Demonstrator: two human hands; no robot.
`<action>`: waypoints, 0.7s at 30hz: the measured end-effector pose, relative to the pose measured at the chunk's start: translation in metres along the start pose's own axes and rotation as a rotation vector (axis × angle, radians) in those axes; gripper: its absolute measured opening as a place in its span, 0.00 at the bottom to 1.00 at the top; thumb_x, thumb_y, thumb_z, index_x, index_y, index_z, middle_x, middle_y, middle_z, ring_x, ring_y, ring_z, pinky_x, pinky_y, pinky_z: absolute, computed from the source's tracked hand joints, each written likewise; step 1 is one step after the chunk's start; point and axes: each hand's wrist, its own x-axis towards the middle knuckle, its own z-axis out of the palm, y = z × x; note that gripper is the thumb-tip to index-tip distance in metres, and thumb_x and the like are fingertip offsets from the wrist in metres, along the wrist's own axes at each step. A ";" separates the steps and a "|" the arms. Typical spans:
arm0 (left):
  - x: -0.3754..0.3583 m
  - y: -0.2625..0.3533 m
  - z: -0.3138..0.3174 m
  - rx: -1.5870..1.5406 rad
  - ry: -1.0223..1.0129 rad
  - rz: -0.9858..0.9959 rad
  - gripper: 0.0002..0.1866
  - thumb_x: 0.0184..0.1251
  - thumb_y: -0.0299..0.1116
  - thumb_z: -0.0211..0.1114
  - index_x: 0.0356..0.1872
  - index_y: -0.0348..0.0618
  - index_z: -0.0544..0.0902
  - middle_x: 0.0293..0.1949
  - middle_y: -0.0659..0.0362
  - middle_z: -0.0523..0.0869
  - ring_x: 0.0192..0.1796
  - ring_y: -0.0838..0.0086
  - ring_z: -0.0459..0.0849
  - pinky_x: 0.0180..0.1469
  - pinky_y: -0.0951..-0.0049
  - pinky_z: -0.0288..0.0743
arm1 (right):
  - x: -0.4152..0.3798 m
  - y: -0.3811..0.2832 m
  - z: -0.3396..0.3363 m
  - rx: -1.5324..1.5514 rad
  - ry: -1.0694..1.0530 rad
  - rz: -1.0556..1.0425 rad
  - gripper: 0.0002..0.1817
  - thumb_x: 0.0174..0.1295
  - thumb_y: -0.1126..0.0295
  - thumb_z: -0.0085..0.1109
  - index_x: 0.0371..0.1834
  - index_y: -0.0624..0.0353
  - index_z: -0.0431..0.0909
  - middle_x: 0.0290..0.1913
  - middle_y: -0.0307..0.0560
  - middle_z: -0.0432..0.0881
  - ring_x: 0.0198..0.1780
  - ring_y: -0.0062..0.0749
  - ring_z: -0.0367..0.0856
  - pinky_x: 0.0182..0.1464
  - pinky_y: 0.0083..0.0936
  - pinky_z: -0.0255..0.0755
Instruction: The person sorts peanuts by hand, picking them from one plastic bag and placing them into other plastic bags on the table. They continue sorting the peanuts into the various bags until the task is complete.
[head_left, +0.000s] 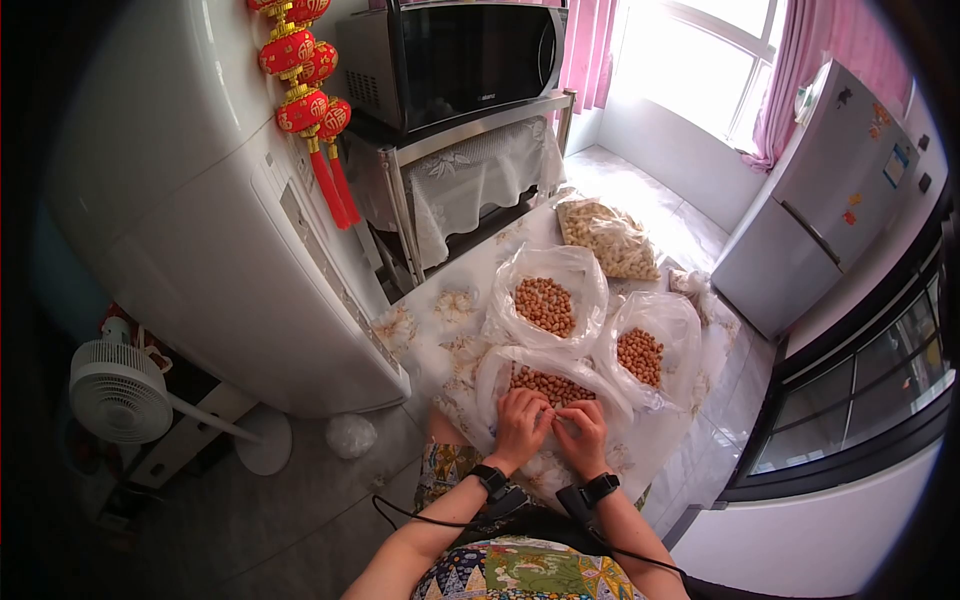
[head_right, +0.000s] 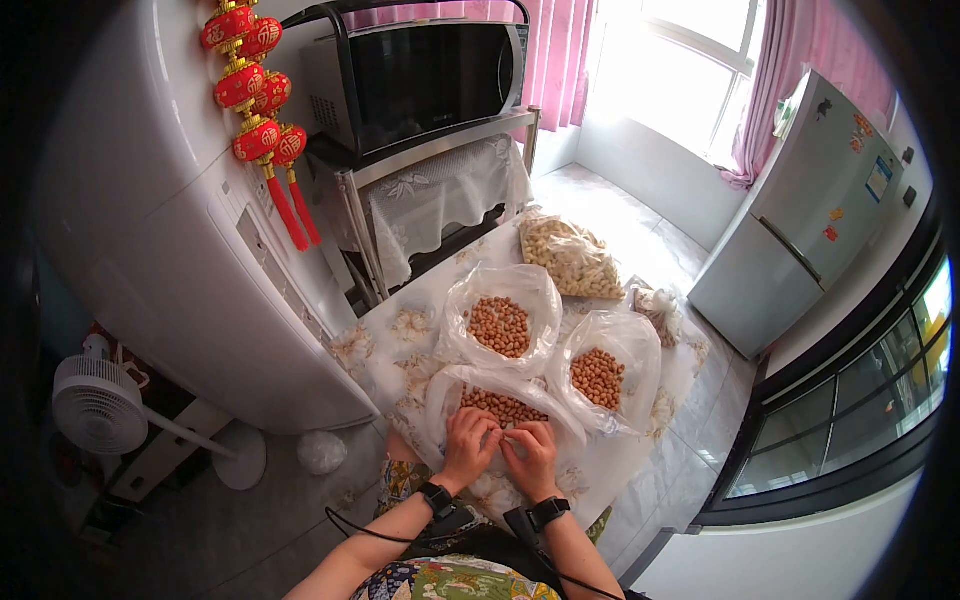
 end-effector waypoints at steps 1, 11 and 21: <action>0.000 -0.001 0.001 0.000 0.000 0.000 0.09 0.71 0.39 0.69 0.38 0.45 0.85 0.47 0.60 0.86 0.58 0.60 0.80 0.65 0.55 0.65 | 0.000 0.000 0.000 -0.011 0.004 -0.011 0.13 0.49 0.79 0.76 0.39 0.56 0.88 0.41 0.46 0.84 0.48 0.45 0.81 0.52 0.39 0.76; 0.001 0.004 -0.003 0.002 0.000 0.017 0.10 0.68 0.41 0.72 0.35 0.45 0.87 0.46 0.61 0.86 0.58 0.61 0.80 0.65 0.55 0.65 | -0.002 0.006 0.001 -0.054 0.010 -0.032 0.13 0.48 0.78 0.76 0.39 0.56 0.89 0.42 0.44 0.84 0.50 0.45 0.80 0.54 0.39 0.76; 0.001 0.002 -0.002 0.022 0.001 0.033 0.10 0.68 0.39 0.71 0.35 0.44 0.87 0.45 0.61 0.86 0.57 0.61 0.80 0.64 0.55 0.66 | 0.001 0.000 0.000 -0.042 0.015 -0.035 0.14 0.48 0.78 0.76 0.39 0.56 0.89 0.42 0.44 0.84 0.49 0.45 0.80 0.53 0.38 0.76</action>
